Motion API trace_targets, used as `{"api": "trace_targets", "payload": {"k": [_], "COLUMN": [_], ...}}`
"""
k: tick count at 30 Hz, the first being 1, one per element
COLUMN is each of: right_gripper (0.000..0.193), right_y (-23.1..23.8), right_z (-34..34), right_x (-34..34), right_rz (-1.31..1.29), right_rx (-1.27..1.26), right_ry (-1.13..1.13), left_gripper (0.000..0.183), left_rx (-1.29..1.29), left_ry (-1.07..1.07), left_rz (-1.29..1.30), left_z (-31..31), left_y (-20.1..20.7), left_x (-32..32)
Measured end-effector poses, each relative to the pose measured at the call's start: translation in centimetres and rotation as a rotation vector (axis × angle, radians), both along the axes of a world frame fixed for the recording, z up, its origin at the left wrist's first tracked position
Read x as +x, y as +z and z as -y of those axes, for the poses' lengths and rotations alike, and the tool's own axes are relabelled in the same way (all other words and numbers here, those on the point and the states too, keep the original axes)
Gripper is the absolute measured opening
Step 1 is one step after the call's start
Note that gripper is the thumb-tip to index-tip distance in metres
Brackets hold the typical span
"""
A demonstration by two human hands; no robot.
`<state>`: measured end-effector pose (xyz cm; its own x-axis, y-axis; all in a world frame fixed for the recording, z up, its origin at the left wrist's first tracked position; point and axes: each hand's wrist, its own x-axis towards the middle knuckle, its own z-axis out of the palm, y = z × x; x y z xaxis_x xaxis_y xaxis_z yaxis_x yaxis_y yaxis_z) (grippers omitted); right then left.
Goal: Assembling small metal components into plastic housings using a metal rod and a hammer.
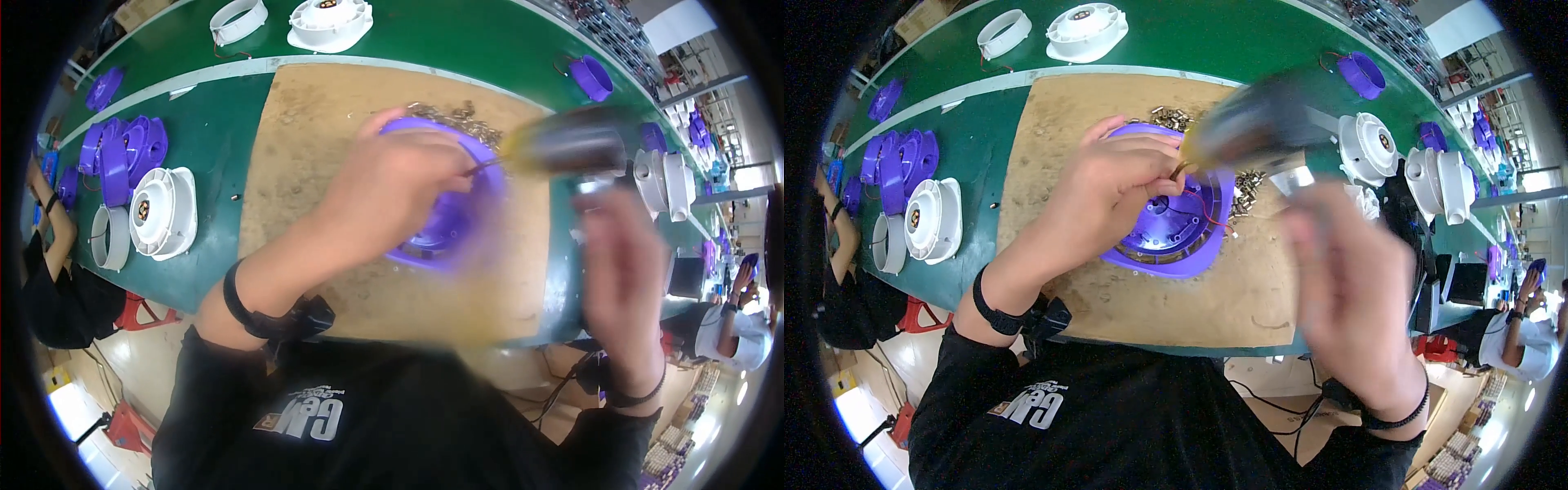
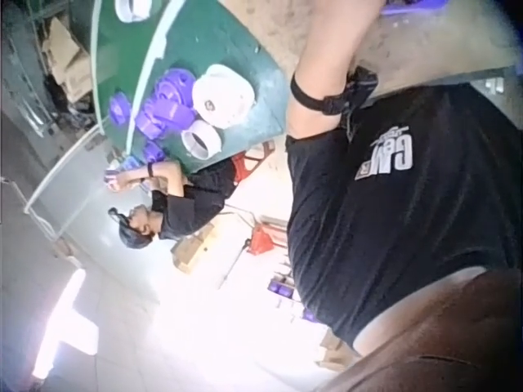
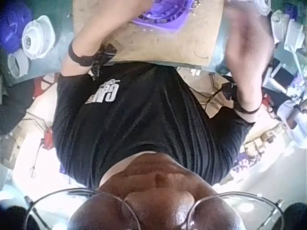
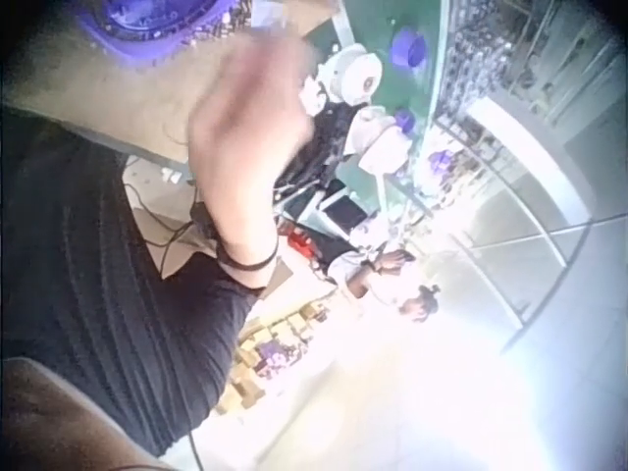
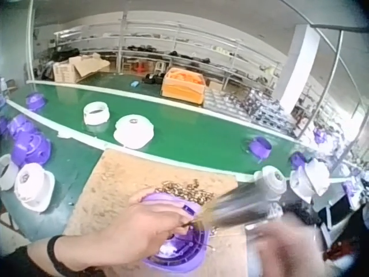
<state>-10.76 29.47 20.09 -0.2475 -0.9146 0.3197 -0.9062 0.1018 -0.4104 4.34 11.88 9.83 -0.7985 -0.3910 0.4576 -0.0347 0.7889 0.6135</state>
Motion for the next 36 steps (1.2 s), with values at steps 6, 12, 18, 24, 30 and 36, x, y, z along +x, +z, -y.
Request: {"api": "trace_targets", "payload": {"k": [6,12,18,24,30,36], "right_gripper": [0.022,0.023,0.021,0.026,0.034,0.031], "right_y": [1.9,-4.4,-14.3,-14.8,-7.2,-8.7], "right_z": [-0.9,0.1,-0.5,0.0,0.2,1.2], "right_x": [-0.1,-5.0,-10.9,-9.4,0.9,2.5], "right_rz": [0.324,0.307,-0.029,-0.306,-0.244,-0.357], "right_rx": [-0.279,-0.114,0.035,-0.043,-0.192,-0.176], "right_ry": [-0.156,-0.26,-0.489,-0.359,0.411,0.445], "left_gripper": [0.007,0.006,0.016,0.022,0.021,0.021], "left_rx": [-0.015,0.157,0.681,0.987,1.131,1.247], "left_ry": [0.017,-0.009,-0.11,-0.057,0.028,0.069], "left_rz": [0.043,-0.075,-0.402,-0.471,-0.539,-0.6], "left_z": [0.1,0.8,3.2,4.9,6.1,7.5], "left_y": [-1.0,1.7,2.3,1.3,-1.0,-2.9], "left_x": [0.3,1.0,2.2,4.5,5.7,7.7]}}
